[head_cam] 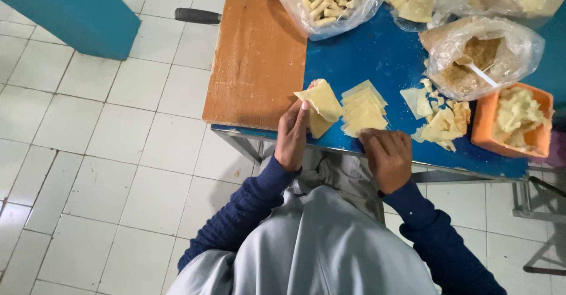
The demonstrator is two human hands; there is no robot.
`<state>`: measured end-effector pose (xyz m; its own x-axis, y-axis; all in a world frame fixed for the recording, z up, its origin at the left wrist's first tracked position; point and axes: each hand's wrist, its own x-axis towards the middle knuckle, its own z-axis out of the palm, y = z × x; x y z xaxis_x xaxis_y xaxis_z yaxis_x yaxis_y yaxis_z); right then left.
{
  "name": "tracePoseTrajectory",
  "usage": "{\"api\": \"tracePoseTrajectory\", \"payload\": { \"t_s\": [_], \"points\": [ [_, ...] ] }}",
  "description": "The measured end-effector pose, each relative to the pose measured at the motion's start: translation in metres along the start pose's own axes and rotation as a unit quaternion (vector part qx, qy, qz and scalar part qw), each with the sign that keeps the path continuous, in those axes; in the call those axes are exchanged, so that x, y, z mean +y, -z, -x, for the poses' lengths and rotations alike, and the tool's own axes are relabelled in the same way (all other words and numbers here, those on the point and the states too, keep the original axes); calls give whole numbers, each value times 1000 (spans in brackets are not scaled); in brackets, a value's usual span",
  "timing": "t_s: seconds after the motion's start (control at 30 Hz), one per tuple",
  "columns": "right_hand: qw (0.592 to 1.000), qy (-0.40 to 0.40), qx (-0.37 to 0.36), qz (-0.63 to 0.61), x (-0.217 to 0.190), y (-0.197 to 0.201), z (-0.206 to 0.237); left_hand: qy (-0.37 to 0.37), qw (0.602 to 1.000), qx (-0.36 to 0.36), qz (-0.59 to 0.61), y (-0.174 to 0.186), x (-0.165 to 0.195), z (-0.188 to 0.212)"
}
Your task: The person sits at a table and folds square dough wrappers around filling. They spoon a light paste from a plastic bag onto a dough square, fold the wrapper over into a triangle, and place the folded piece on the table, building a stack of finished pieces.
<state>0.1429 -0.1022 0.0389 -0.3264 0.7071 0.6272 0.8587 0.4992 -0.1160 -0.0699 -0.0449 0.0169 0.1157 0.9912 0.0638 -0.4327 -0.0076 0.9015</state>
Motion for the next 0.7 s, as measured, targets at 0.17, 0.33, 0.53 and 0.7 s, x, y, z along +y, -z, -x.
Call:
{"api": "tracePoseTrajectory", "payload": {
  "t_s": [0.17,0.33,0.53,0.7],
  "points": [
    [1000,-5,-4,-14,-3,-1,3,70,997,16,-28,-2,-6,-1],
    [998,-37,-4,-56,-3,1,-1,-48,998,-40,-2,-4,-13,-4],
    [939,-207,-7,-276,0,24,-30,-56,996,-68,7,-14,-22,-1],
    [985,-73,27,-154,-21,8,-41,-6,995,-92,33,-28,-37,8]
  ]
}}
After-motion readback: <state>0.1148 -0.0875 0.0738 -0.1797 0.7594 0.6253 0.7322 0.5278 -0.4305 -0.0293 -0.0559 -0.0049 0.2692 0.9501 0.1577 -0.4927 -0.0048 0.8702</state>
